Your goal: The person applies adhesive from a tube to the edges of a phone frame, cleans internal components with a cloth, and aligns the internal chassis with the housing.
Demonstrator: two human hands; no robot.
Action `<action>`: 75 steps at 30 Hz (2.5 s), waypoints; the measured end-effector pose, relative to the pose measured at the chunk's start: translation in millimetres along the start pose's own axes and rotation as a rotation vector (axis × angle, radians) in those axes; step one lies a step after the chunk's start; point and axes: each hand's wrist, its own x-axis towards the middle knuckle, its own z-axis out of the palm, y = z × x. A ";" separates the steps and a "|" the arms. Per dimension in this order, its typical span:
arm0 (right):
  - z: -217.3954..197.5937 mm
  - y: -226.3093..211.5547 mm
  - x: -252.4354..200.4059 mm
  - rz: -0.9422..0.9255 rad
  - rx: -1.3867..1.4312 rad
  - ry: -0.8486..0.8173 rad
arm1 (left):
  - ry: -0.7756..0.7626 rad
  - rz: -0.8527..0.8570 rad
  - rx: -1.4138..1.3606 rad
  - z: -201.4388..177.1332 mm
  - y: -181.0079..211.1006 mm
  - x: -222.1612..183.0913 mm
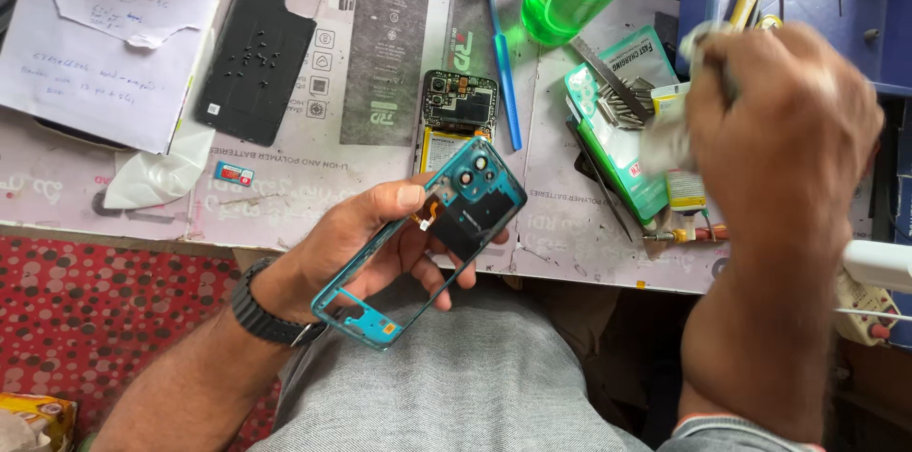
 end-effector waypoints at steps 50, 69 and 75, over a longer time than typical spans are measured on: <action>45.2 -117.4 -46.4 0.693 1.720 -0.486 | 0.615 0.338 1.169 -8.7 40.2 17.4; 56.8 -124.1 -50.1 0.714 1.809 -0.632 | 0.880 0.365 1.731 16.7 29.2 21.9; 60.4 -129.2 -55.6 0.732 1.831 -0.614 | 0.873 0.519 1.836 25.6 17.9 20.4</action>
